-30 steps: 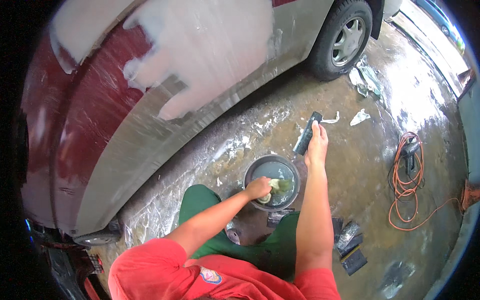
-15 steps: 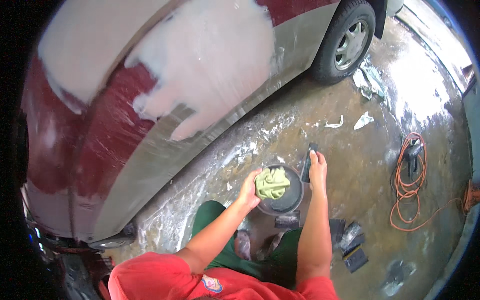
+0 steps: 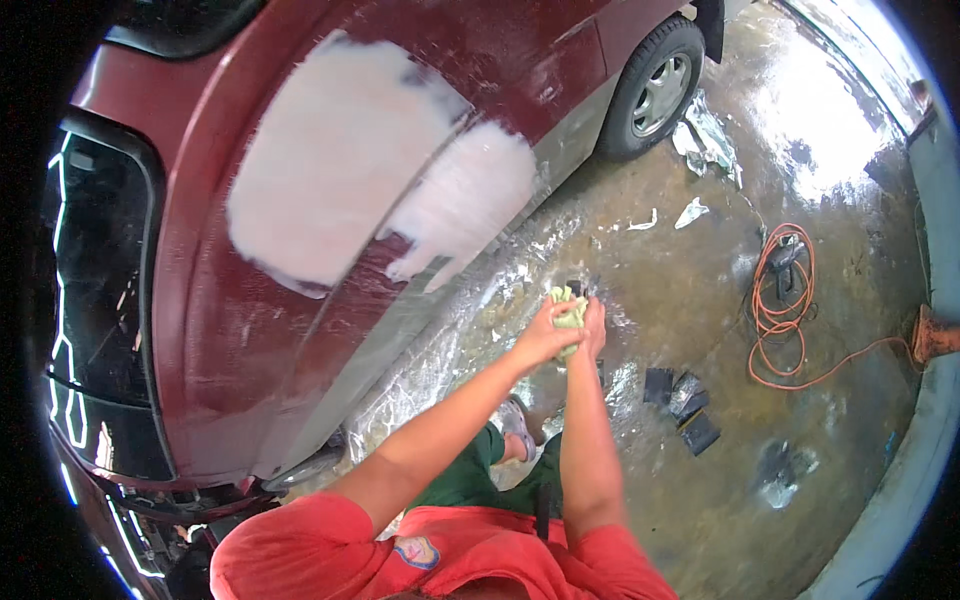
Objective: The person sands a section of a red vehicle's body with a sanding block while holding a wet sponge. They periodically wipe the sanded area with the sponge and touch the surface with their hand.
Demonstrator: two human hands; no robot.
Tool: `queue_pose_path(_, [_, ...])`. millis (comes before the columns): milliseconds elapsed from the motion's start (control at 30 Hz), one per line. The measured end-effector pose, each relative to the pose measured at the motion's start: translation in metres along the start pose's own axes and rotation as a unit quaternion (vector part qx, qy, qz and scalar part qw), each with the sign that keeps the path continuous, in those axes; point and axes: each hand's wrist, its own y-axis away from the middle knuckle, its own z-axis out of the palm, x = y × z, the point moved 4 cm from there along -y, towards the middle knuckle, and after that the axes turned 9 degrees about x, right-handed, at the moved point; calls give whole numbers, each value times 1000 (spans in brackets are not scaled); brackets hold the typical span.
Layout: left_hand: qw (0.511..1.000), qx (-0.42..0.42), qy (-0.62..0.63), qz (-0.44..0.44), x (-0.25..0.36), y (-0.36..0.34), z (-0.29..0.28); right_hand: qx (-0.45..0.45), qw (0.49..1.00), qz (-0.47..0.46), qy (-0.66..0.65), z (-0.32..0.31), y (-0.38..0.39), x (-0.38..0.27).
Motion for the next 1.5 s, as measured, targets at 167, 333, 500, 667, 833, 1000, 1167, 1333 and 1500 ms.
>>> queue_pose_path(167, [959, -213, 178, -54, 37, -67, -149, 24, 974, 81, -211, -16, 7, -79])
queue_pose_path(333, [977, -161, 69, 124, 90, -134, -314, 72, 931, 89, -346, 34, 35, -142])
queue_pose_path(500, [901, 18, -160, 403, 181, -145, -497, 0, 825, 78, -560, 63, 90, -292])
queue_pose_path(667, [791, 115, -331, 502, 199, -130, -578, 39, 750, 67, -657, 54, 75, -380])
queue_pose_path(833, [720, 129, -429, 530, 155, -136, -584, 105, 783, 90, -607, 51, 62, -400])
queue_pose_path(1000, [691, 210, -371, 583, 129, -151, -576, 115, 863, 38, -490, 92, 215, -413])
queue_pose_path(1167, [675, 223, -334, 620, 139, -157, -562, 89, 777, 76, -619, 46, 103, -419])
queue_pose_path(1333, [659, 264, -319, 628, 128, -164, -554, 65, 754, 82, -649, 61, 115, -423])
queue_pose_path(1500, [667, 251, -314, 628, 130, -162, -556, 118, 809, 42, -575, 80, 188, -425])
